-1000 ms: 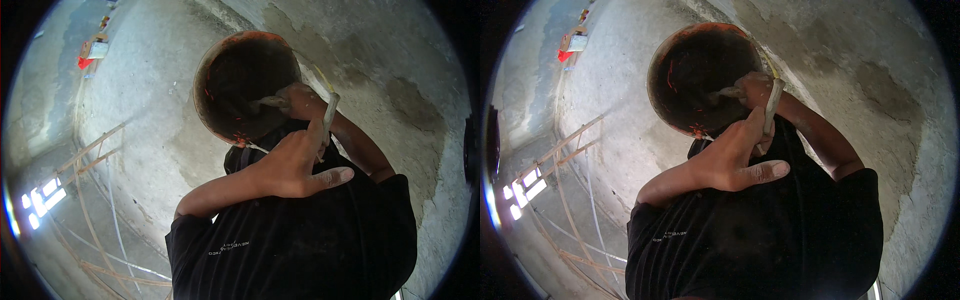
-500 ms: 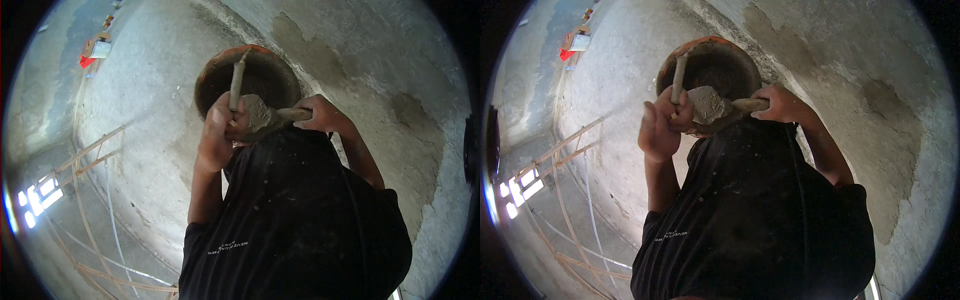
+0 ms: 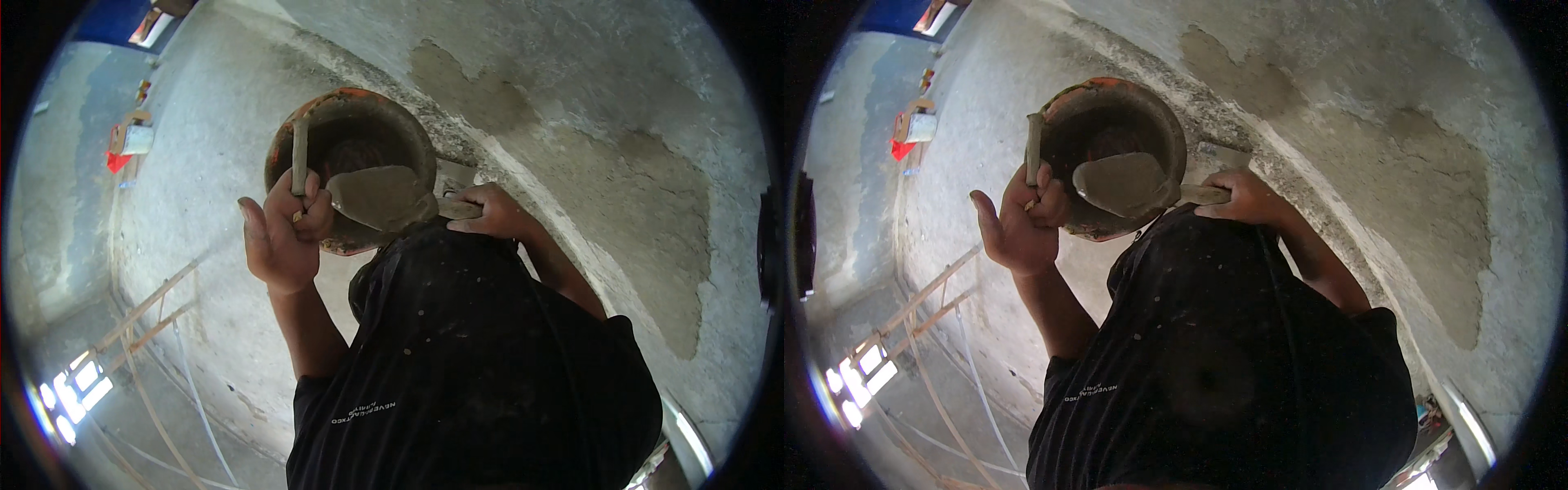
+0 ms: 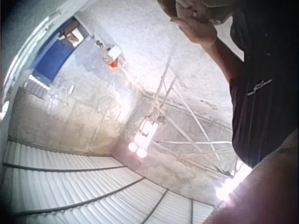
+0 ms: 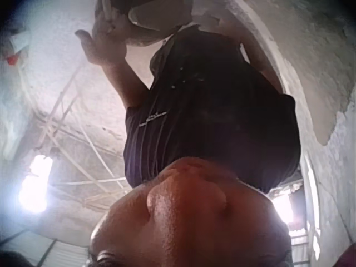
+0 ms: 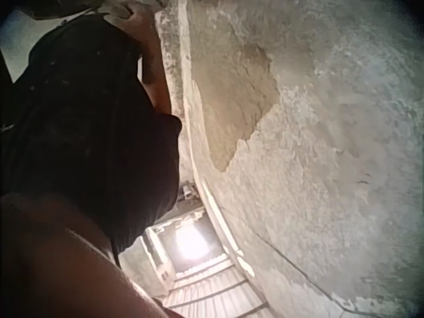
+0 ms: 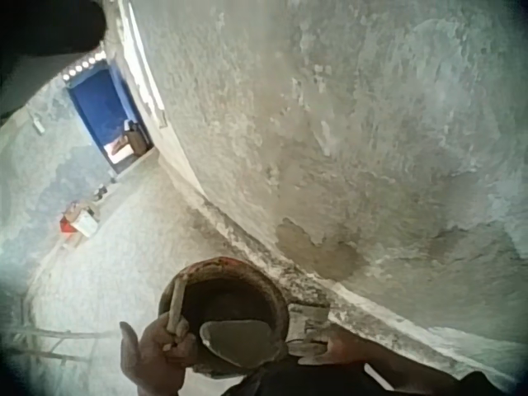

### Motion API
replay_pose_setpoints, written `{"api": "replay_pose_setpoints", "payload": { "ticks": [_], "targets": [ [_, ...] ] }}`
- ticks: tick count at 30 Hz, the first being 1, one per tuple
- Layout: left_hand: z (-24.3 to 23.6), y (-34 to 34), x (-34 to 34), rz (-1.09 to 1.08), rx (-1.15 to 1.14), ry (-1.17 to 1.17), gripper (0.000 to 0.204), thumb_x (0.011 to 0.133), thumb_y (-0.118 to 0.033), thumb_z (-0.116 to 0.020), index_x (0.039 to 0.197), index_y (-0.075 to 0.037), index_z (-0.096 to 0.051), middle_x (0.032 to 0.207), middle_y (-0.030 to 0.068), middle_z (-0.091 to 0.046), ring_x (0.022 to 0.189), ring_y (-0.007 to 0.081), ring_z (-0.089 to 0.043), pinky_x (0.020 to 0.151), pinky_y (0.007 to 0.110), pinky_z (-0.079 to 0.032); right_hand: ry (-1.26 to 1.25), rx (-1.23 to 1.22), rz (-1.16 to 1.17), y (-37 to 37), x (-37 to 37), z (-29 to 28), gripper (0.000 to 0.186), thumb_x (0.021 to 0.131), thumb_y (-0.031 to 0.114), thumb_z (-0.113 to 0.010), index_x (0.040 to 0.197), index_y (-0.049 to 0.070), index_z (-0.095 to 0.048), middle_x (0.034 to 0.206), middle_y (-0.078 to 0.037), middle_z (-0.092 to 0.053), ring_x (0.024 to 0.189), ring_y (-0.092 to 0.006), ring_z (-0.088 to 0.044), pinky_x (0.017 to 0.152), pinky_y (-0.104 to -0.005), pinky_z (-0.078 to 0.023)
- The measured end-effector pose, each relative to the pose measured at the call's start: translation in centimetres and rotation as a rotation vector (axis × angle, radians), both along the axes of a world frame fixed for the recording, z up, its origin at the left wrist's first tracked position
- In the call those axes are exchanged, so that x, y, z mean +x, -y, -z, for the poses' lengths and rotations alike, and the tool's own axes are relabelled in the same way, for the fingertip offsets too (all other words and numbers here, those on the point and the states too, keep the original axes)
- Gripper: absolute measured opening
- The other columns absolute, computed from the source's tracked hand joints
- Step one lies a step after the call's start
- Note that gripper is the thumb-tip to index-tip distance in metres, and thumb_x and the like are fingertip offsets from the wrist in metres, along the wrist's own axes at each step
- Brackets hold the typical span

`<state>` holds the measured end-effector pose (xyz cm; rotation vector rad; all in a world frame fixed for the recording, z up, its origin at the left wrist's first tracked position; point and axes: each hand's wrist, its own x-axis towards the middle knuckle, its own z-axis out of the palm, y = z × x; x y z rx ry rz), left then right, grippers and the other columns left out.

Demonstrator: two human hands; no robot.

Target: The person plasters a wall by scooping mortar from a bucket with a trowel and applying and smoothing it across the wall surface using trowels.

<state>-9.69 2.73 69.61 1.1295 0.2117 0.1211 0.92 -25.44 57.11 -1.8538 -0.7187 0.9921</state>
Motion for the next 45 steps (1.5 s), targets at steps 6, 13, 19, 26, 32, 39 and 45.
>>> {"api": "replay_pose_setpoints", "payload": {
  "ticks": [6, 13, 19, 26, 32, 39, 45],
  "targets": [
    [2.0, -1.5, 0.5, 0.046, 0.014, -0.061, 0.084, 0.085, -0.075, -0.020, 0.099, 0.003, -0.048, 0.059, -0.0070, -0.025, 0.050, 0.0051, -0.019, 0.046, 0.022, -0.016, 0.257, 0.217, 0.078, -2.5, -1.2, 1.7, 0.035, 0.071, 0.024, -0.074, 0.092, -0.003, -0.065, 0.081, -0.011, -0.059, 0.077, -0.0245, -0.057, 0.068, -0.0365, -0.044],
    [2.9, -3.7, 0.8, 0.105, -0.089, -0.089, 0.079, 0.085, -0.075, -0.023, 0.092, 0.001, -0.044, 0.059, -0.0059, -0.027, 0.050, 0.0047, -0.019, 0.046, 0.022, -0.016, 0.336, 0.146, 0.081, -3.3, -1.9, 2.9, 0.040, 0.069, 0.020, -0.076, 0.099, -0.004, -0.063, 0.088, -0.015, -0.062, 0.084, -0.0292, -0.061, 0.075, -0.0372, -0.047],
    [4.0, -6.2, 2.4, 0.201, -0.411, -0.104, 0.080, 0.085, -0.075, -0.026, 0.099, 0.002, -0.044, 0.061, -0.0055, -0.026, 0.050, 0.0058, -0.020, 0.047, 0.023, -0.016, 0.393, 0.096, 0.258, -4.2, -4.0, 3.0, 0.039, 0.070, 0.022, -0.075, 0.099, -0.001, -0.063, 0.090, -0.015, -0.063, 0.082, -0.0281, -0.062, 0.074, -0.0373, -0.049],
    [5.4, -6.4, 4.1, 0.315, -0.398, -0.065, 0.076, 0.086, -0.073, -0.024, 0.096, 0.000, -0.044, 0.060, -0.0055, -0.026, 0.050, 0.0060, -0.019, 0.047, 0.023, -0.016, 0.517, -0.028, 0.362, -4.2, -6.1, 5.0, 0.038, 0.075, 0.024, -0.071, 0.104, 0.002, -0.059, 0.090, -0.016, -0.062, 0.081, -0.0321, -0.062, 0.072, -0.0392, -0.050],
    [5.3, -3.8, 5.3, 0.306, -0.296, -0.089, 0.075, 0.087, -0.073, -0.023, 0.095, -0.001, -0.043, 0.060, -0.0054, -0.027, 0.050, 0.0057, -0.020, 0.046, 0.022, -0.016, 0.588, -0.063, 0.428, -2.3, -5.0, 6.7, 0.033, 0.078, 0.024, -0.068, 0.100, 0.003, -0.056, 0.090, -0.017, -0.061, 0.083, -0.0347, -0.062, 0.072, -0.0430, -0.049],
    [6.6, 1.0, 6.1, 0.115, -0.223, -0.099, 0.079, 0.085, -0.075, -0.021, 0.096, 0.000, -0.045, 0.059, -0.0064, -0.026, 0.050, 0.0055, -0.021, 0.046, 0.022, -0.017, 0.532, -0.065, 0.246, 2.6, -1.4, 9.0, 0.031, 0.075, 0.021, -0.068, 0.099, 0.004, -0.056, 0.091, -0.016, -0.059, 0.084, -0.0360, -0.059, 0.073, -0.0450, -0.047],
    [13.3, 5.4, 7.0, -0.077, -0.207, -0.151, 0.077, 0.087, -0.073, -0.021, 0.096, 0.000, -0.047, 0.059, -0.0058, -0.028, 0.051, 0.0062, -0.022, 0.048, 0.022, -0.019, 0.456, -0.084, 0.106, 8.2, 1.6, 15.0, 0.031, 0.073, 0.018, -0.071, 0.095, 0.003, -0.056, 0.089, -0.016, -0.056, 0.081, -0.0350, -0.059, 0.071, -0.0455, -0.048]
  ]
}}
